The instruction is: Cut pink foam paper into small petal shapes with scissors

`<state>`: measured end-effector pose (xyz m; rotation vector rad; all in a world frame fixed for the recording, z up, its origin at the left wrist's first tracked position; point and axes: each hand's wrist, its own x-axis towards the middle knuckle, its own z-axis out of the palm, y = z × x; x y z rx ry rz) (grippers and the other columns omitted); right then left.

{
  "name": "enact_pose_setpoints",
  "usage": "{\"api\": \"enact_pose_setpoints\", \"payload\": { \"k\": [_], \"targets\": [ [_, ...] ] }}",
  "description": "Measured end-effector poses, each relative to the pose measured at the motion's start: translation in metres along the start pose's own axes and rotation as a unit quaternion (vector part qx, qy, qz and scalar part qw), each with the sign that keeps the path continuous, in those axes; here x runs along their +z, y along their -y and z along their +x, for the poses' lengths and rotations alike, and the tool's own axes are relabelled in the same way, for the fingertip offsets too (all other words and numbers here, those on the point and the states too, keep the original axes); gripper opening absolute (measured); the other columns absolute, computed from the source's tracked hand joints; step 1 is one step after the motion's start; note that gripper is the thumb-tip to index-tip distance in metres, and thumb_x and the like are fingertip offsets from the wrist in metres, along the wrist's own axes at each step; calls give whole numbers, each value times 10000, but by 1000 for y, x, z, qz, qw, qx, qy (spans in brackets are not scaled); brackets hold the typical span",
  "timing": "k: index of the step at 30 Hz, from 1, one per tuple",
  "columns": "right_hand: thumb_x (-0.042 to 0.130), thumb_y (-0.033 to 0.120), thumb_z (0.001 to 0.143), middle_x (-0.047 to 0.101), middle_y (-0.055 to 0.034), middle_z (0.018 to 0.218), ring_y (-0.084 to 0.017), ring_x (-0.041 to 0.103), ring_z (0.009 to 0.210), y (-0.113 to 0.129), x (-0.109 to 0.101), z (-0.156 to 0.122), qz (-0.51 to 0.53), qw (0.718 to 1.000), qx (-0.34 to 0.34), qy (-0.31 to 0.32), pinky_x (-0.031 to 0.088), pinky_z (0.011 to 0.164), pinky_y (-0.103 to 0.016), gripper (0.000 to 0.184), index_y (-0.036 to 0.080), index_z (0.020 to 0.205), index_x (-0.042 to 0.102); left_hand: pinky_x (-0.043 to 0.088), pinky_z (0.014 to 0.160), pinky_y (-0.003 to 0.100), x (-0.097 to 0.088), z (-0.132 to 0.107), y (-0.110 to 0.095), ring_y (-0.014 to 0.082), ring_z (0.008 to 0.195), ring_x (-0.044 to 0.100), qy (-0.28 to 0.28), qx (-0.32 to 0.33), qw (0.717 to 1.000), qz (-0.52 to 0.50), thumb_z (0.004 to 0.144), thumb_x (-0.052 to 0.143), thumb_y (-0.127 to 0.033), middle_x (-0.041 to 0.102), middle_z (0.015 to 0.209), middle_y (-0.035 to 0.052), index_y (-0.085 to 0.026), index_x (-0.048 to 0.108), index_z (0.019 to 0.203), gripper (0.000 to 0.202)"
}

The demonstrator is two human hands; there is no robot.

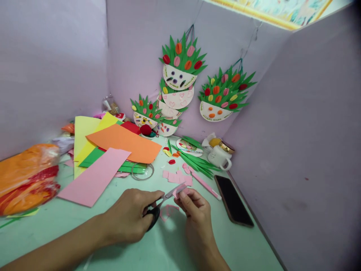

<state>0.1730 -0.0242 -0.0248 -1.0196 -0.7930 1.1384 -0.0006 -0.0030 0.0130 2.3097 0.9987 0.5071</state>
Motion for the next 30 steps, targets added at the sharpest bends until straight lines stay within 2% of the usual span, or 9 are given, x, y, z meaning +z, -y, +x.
{"api": "enact_pose_setpoints", "payload": {
  "k": [7, 19, 25, 30],
  "targets": [
    [726, 289, 661, 642, 6, 646, -125, 567, 641, 0, 0, 1, -7, 1000, -7, 6, 462, 642, -242, 129, 173, 647, 672, 327, 573, 210, -1, 0, 0, 125, 620, 528, 13, 0, 1000, 15, 698, 413, -100, 608, 705, -17, -206, 552, 846, 229],
    [724, 304, 666, 641, 10, 647, -123, 571, 650, -2, -2, 3, -9, 1000, -7, 10, 465, 646, -239, 139, 176, 658, 670, 313, 548, 200, 0, 0, 3, 110, 584, 490, 20, 4, 1000, 5, 703, 404, -94, 586, 676, -20, -194, 562, 866, 248],
    [722, 298, 672, 644, 15, 648, -117, 573, 643, -3, -2, 4, 1, 1000, -6, 12, 465, 630, -231, 126, 184, 666, 671, 296, 527, 188, 0, 1, 2, 92, 540, 412, 19, 0, 1000, -10, 702, 395, -88, 509, 616, -43, -190, 554, 824, 224],
    [728, 299, 663, 640, 18, 636, -113, 568, 630, -2, -2, 3, 5, 1000, -4, 6, 461, 625, -230, 131, 181, 655, 670, 289, 522, 186, 3, 1, 6, 87, 535, 411, 14, 7, 1000, -23, 700, 398, -79, 497, 612, -50, -184, 547, 817, 217]
  ]
}}
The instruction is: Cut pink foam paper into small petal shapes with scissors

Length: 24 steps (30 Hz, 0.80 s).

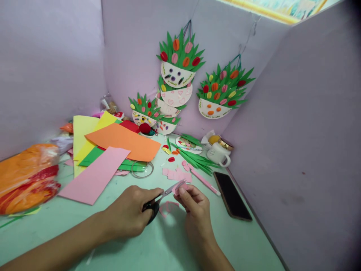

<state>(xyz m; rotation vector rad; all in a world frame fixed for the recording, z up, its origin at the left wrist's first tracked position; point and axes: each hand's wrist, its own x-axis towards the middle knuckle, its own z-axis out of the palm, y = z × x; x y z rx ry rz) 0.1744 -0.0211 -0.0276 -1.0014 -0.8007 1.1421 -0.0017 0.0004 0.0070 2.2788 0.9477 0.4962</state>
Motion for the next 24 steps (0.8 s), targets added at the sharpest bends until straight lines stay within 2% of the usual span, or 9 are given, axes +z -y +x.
{"api": "enact_pose_setpoints", "payload": {
  "k": [7, 16, 24],
  "targets": [
    [732, 300, 654, 618, 29, 613, -102, 543, 607, 0, 2, 0, 17, 1000, 1, -19, 456, 612, -225, 137, 182, 641, 665, 294, 528, 190, -2, 0, -3, 92, 545, 413, 12, -9, 1000, -16, 705, 390, -65, 498, 616, -49, -188, 583, 971, 350],
    [755, 293, 620, 607, 25, 594, -97, 534, 585, 2, 3, -1, 41, 999, 15, -27, 469, 603, -230, 157, 168, 628, 661, 283, 512, 185, 4, -1, 3, 82, 526, 399, 10, -6, 1000, -29, 702, 386, -52, 461, 586, -64, -190, 569, 850, 272],
    [788, 299, 550, 612, 24, 597, -108, 559, 581, 5, 5, 1, 64, 995, 24, -69, 491, 612, -248, 201, 168, 621, 654, 281, 511, 178, 1, -1, -1, 78, 524, 387, 11, -10, 999, -28, 689, 390, -46, 449, 580, -66, -184, 585, 891, 313]
  ]
}}
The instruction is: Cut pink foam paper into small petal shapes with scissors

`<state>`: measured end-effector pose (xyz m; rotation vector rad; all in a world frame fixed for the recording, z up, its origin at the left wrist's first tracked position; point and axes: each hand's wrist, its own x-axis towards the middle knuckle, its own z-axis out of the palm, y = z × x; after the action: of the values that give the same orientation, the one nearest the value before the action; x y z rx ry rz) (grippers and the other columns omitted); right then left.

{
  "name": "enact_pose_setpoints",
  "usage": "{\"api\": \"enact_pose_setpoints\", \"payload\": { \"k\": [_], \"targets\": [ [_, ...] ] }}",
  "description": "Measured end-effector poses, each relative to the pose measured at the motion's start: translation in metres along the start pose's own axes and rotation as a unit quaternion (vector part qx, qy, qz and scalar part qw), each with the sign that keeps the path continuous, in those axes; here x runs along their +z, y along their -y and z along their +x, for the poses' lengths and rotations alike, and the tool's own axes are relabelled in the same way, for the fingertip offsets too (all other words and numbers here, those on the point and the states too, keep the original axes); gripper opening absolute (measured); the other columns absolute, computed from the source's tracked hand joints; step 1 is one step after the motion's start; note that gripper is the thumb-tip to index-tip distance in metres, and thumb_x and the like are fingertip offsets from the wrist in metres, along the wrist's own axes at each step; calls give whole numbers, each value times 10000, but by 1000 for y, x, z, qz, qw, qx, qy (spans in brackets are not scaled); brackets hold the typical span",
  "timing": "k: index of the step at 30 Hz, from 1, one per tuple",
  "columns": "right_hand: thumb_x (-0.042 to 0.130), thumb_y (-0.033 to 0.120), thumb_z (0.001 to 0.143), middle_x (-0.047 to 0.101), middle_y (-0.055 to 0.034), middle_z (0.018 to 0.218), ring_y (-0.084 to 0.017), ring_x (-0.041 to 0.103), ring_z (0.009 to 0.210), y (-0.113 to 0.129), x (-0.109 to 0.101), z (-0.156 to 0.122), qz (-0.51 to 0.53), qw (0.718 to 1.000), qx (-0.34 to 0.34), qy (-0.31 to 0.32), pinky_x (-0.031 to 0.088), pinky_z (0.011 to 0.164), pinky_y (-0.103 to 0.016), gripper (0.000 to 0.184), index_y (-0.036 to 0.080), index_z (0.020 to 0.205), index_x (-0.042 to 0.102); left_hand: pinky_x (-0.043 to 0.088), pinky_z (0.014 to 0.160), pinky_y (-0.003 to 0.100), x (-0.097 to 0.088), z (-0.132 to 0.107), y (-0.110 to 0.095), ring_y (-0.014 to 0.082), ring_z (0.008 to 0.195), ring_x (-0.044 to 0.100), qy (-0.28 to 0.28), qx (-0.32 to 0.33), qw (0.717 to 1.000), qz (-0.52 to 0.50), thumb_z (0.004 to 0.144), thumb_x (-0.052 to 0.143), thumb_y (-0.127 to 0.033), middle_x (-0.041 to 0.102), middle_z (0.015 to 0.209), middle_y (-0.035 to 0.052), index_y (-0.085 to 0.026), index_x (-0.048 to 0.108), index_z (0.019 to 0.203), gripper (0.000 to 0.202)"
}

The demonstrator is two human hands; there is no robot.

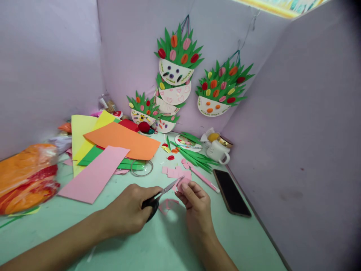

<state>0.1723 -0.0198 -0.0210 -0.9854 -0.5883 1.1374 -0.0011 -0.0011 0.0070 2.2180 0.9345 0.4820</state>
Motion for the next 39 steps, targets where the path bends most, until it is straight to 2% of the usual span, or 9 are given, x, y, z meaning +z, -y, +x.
{"api": "enact_pose_setpoints", "payload": {
  "k": [3, 8, 12, 31, 39],
  "targets": [
    [782, 300, 558, 607, 23, 600, -109, 555, 586, 1, 0, 0, -5, 1000, -1, 5, 489, 611, -246, 194, 168, 618, 654, 279, 506, 174, -1, 1, -1, 77, 520, 383, 1, 1, 1000, -9, 693, 388, -52, 443, 574, -65, -179, 579, 858, 283],
    [749, 295, 616, 610, 19, 610, -111, 542, 608, 1, -3, 0, -46, 998, -20, 40, 479, 637, -248, 148, 172, 636, 670, 284, 506, 181, -4, 1, -4, 84, 529, 408, 14, -18, 1000, 1, 704, 389, -68, 480, 594, -54, -172, 589, 934, 323],
    [740, 297, 627, 613, 21, 612, -113, 539, 613, 1, -5, 1, -61, 997, -23, 47, 474, 639, -248, 138, 177, 637, 671, 289, 516, 183, -5, 1, -4, 88, 542, 417, 14, -18, 1000, 8, 699, 384, -62, 484, 601, -51, -172, 592, 928, 329],
    [763, 271, 596, 600, 32, 592, -105, 543, 588, 0, -2, 2, -19, 1000, -9, 17, 469, 614, -239, 142, 175, 624, 662, 262, 481, 172, 1, 2, 4, 71, 498, 360, 9, 4, 1000, -22, 705, 384, -50, 418, 554, -71, -181, 551, 820, 242],
    [778, 274, 566, 606, 24, 602, -107, 544, 591, 2, -1, 2, -8, 1000, -6, -8, 480, 603, -241, 171, 171, 641, 665, 254, 473, 176, 0, 2, 4, 69, 493, 334, 20, -10, 999, -35, 709, 380, -59, 392, 548, -75, -183, 533, 784, 211]
  ]
}}
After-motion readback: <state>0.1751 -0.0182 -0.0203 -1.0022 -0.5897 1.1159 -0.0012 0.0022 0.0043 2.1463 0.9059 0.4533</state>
